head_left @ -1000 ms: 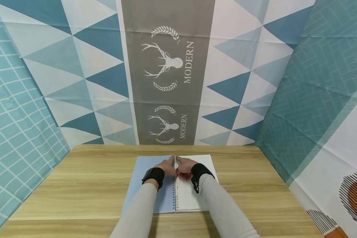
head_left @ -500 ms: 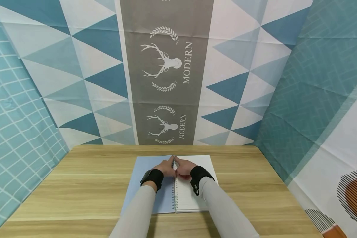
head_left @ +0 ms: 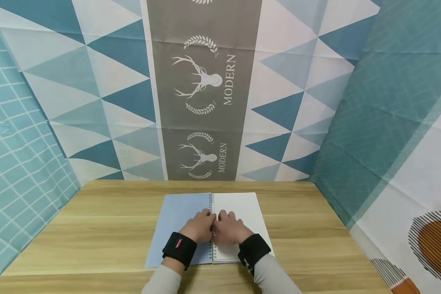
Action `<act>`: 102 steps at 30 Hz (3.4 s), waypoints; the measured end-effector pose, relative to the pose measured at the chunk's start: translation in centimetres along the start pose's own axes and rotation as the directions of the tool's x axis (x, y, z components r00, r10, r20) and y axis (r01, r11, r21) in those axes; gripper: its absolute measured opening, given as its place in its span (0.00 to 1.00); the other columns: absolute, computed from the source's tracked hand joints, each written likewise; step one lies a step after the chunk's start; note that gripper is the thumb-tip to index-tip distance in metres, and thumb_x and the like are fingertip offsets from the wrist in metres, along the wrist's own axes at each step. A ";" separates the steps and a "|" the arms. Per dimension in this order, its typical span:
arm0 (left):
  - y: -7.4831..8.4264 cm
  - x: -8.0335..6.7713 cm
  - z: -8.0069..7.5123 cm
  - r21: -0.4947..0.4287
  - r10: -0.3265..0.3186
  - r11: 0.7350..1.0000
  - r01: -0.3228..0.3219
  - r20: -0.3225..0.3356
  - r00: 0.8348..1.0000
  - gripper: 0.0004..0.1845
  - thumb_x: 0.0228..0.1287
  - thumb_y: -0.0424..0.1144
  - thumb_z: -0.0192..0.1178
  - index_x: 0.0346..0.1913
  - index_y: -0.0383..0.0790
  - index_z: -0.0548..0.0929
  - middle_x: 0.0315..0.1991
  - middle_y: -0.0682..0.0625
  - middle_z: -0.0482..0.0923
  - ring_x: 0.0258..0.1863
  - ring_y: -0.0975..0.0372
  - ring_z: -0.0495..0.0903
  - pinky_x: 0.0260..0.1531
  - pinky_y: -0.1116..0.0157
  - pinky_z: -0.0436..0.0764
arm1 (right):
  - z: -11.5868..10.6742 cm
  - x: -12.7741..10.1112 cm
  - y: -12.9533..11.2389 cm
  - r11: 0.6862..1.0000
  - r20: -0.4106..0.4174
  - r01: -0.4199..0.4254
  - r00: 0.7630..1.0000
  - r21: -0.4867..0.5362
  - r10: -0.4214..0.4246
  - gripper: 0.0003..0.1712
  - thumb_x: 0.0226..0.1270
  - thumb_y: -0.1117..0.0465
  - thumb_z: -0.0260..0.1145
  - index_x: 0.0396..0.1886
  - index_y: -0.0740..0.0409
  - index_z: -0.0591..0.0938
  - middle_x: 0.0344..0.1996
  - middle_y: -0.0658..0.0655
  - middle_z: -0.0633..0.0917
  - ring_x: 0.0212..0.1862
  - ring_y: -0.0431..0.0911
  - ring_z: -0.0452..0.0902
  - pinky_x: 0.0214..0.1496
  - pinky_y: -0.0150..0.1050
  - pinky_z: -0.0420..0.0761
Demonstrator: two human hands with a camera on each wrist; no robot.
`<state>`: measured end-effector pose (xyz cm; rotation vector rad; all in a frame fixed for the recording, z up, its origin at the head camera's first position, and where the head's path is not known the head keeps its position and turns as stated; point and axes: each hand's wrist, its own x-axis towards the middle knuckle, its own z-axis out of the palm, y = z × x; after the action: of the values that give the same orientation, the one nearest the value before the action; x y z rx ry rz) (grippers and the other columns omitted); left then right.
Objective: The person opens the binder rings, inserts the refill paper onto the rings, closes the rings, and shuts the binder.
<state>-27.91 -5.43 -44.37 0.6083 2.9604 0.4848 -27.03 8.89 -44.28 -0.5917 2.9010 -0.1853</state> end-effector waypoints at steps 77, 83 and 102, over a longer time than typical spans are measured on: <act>4.9 -7.5 -5.9 0.045 0.407 0.912 -0.409 -0.238 0.882 0.59 0.65 0.42 0.69 0.83 0.43 0.33 0.83 0.40 0.45 0.69 0.52 0.75 0.65 0.57 0.78 | -5.5 -6.2 8.4 0.365 -0.143 0.152 0.988 0.919 -0.052 0.35 0.85 0.44 0.43 0.82 0.53 0.53 0.74 0.71 0.68 0.64 0.61 0.80 0.58 0.52 0.85; 6.0 -6.1 -2.3 0.099 0.411 0.907 -0.410 0.007 0.912 0.43 0.69 0.50 0.65 0.80 0.43 0.56 0.77 0.44 0.65 0.70 0.56 0.75 0.63 0.60 0.80 | -6.8 -7.6 9.8 0.435 -0.176 0.104 0.976 0.895 0.128 0.41 0.80 0.42 0.53 0.83 0.52 0.53 0.71 0.69 0.71 0.60 0.56 0.81 0.53 0.46 0.86; 4.1 -6.0 -0.3 0.289 0.189 0.935 -0.206 0.086 0.978 0.16 0.51 0.33 0.74 0.44 0.40 0.84 0.35 0.49 0.79 0.30 0.63 0.73 0.31 0.66 0.79 | -2.9 -6.5 9.8 0.873 0.065 -0.197 0.980 0.446 0.188 0.36 0.69 0.49 0.68 0.68 0.68 0.75 0.67 0.70 0.77 0.73 0.65 0.68 0.72 0.62 0.69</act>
<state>-20.89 -4.29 -42.67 0.9390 2.9533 0.0280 -25.35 20.68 -42.05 -0.2184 2.7266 -0.7913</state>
